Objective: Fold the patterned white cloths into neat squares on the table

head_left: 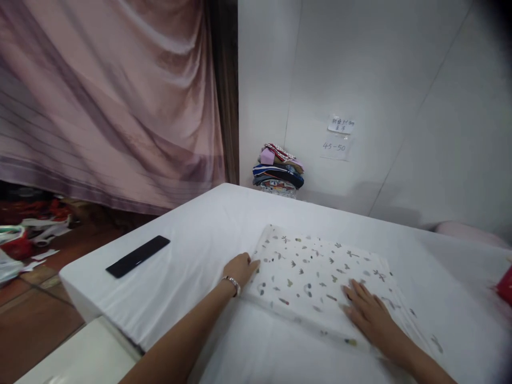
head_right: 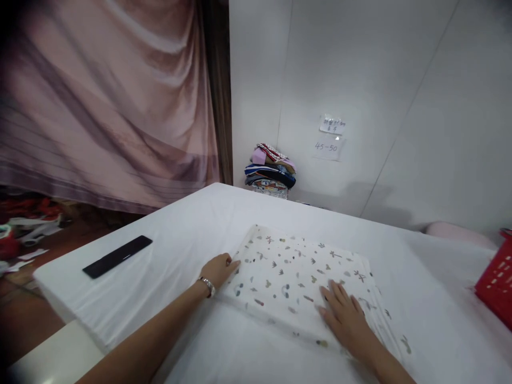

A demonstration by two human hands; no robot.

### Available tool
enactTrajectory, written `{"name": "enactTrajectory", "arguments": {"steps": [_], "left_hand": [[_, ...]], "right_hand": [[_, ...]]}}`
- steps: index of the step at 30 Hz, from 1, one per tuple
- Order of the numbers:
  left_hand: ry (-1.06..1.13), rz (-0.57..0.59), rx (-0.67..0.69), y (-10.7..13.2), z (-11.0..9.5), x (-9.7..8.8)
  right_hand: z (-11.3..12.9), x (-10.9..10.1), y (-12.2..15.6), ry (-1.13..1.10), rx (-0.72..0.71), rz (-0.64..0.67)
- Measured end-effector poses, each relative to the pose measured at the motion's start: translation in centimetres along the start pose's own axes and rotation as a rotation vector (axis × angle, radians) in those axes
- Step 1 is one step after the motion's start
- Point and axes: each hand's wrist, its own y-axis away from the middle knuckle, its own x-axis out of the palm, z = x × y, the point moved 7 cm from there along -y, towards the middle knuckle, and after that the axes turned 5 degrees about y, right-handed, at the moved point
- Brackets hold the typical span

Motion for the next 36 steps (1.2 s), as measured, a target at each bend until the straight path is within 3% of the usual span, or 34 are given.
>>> {"name": "enactTrajectory", "arguments": {"steps": [5,8,13,16,19,22,25,27,31,36], "left_hand": [[-0.032,0.023,0.024,-2.6,-1.6,0.5],[-0.020,0.076,-0.001,-3.8,-2.1,1.1],[-0.004,0.144,0.003,-4.9,-1.5,1.4],[-0.050,0.056,0.054,-5.1,-2.3,0.4],[-0.086,-0.094,0.237,-5.4,-5.9,-0.5],[-0.098,-0.121,0.500,-6.2,-11.3,0.3],[-0.124,-0.028,0.651,-8.0,-15.8,2.6],[-0.166,0.093,0.666,-9.6,-17.6,4.5],[-0.238,0.264,0.629,-12.5,-19.2,6.9],[-0.316,0.399,0.539,-14.7,-19.9,7.7]], "right_hand": [[2.6,-5.9,-4.1,-0.060,0.020,-0.215],[3.5,-7.8,-7.7,-0.063,0.058,-0.289],[3.0,-5.9,-12.3,-0.022,0.072,-0.233],[2.5,-3.1,-13.3,-0.001,0.061,-0.084],[1.9,-1.3,-13.6,-0.020,0.052,0.019],[0.9,-2.2,-14.0,-0.029,0.046,-0.017],[-1.7,-4.5,-14.8,0.024,0.120,-0.071],[-4.1,-5.5,-15.4,0.058,0.176,-0.015],[-8.3,-5.6,-16.4,0.054,0.203,0.162],[-10.5,-4.9,-18.0,0.054,0.196,0.286]]}}
